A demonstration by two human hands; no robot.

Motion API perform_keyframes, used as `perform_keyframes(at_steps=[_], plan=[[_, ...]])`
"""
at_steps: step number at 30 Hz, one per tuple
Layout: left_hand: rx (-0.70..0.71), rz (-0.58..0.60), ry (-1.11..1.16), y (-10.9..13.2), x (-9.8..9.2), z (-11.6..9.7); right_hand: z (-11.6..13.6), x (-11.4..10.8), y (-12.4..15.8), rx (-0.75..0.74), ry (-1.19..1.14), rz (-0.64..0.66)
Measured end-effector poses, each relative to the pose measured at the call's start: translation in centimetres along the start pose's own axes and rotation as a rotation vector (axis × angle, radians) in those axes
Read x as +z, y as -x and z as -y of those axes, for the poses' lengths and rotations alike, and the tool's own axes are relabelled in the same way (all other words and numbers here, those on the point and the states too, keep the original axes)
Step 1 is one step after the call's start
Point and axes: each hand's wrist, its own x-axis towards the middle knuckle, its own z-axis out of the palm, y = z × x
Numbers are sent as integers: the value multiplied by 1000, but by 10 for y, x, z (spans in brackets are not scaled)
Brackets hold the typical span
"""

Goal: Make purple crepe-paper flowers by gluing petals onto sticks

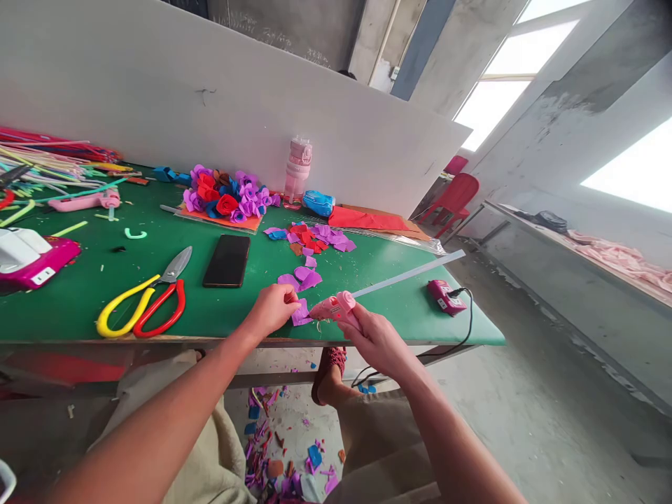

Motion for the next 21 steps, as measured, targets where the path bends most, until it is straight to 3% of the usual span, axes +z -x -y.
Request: perform_keyframes(at_steps=[10,21], plan=[[5,-10,8,0,0,0,1,-8,7,-8,-71,-24],[-3,5,7,-1,0,0,5,0,6,-4,-58,-13]])
